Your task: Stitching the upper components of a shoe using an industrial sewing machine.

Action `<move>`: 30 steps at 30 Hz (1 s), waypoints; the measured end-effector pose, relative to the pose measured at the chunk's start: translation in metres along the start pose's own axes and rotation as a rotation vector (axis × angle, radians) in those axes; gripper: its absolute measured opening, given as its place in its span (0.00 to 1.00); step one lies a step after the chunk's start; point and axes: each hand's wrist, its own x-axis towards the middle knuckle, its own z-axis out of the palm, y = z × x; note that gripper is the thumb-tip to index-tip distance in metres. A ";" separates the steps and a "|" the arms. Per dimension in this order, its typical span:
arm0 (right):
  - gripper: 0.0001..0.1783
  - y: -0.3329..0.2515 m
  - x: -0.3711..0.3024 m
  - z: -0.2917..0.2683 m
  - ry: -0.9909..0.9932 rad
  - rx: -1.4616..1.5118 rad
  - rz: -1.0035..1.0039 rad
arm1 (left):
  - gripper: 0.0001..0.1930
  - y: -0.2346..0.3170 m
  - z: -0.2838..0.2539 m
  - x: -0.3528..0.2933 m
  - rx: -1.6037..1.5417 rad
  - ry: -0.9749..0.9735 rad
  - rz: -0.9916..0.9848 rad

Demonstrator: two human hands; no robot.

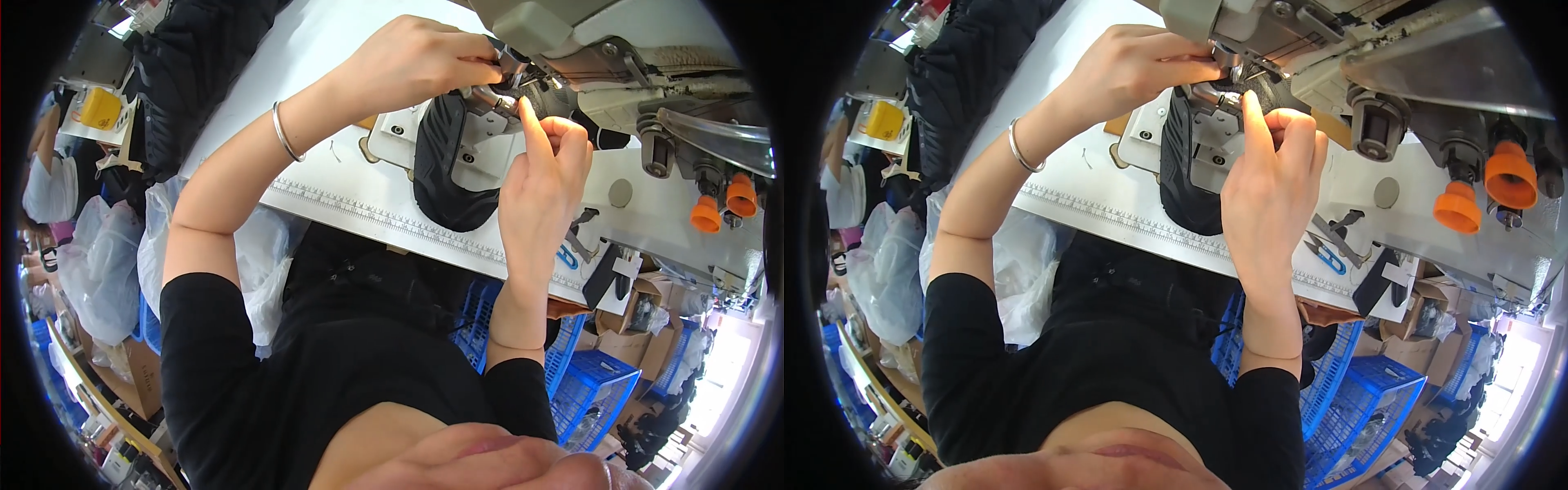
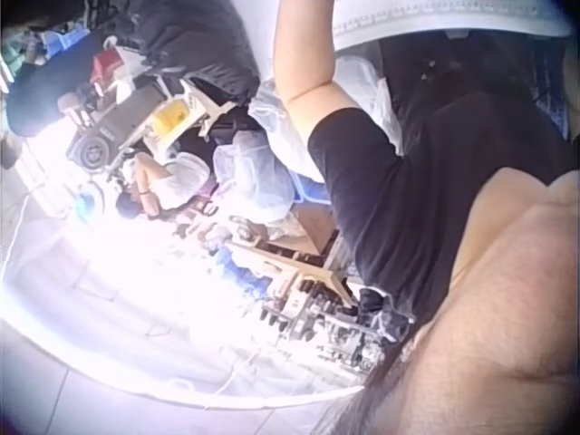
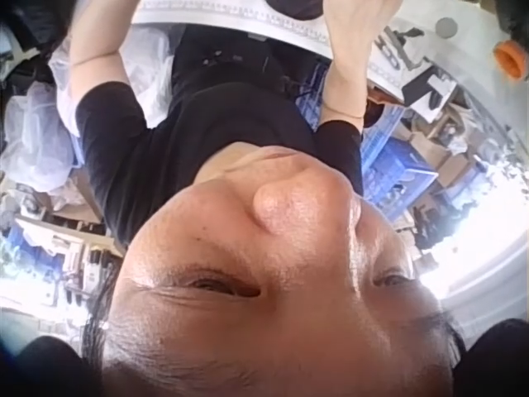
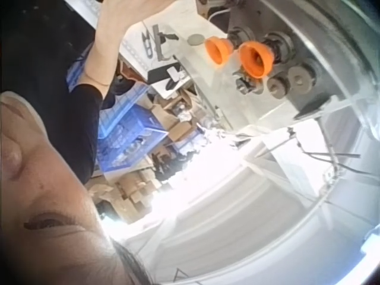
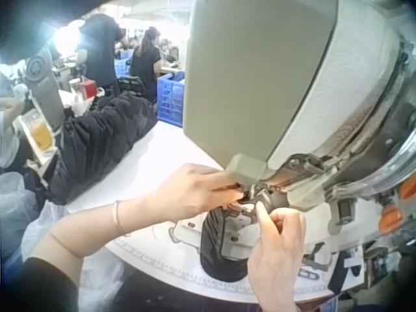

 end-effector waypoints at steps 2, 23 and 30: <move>0.26 0.002 0.000 0.002 0.025 -0.023 -0.039 | 0.20 -0.001 0.000 0.000 0.000 -0.005 0.004; 0.29 0.002 -0.005 0.010 0.046 -0.032 -0.049 | 0.29 -0.031 0.019 -0.022 -0.184 -0.284 -0.051; 0.26 0.036 0.006 0.007 0.018 -0.066 0.042 | 0.17 0.018 0.001 -0.003 -0.230 0.118 -0.077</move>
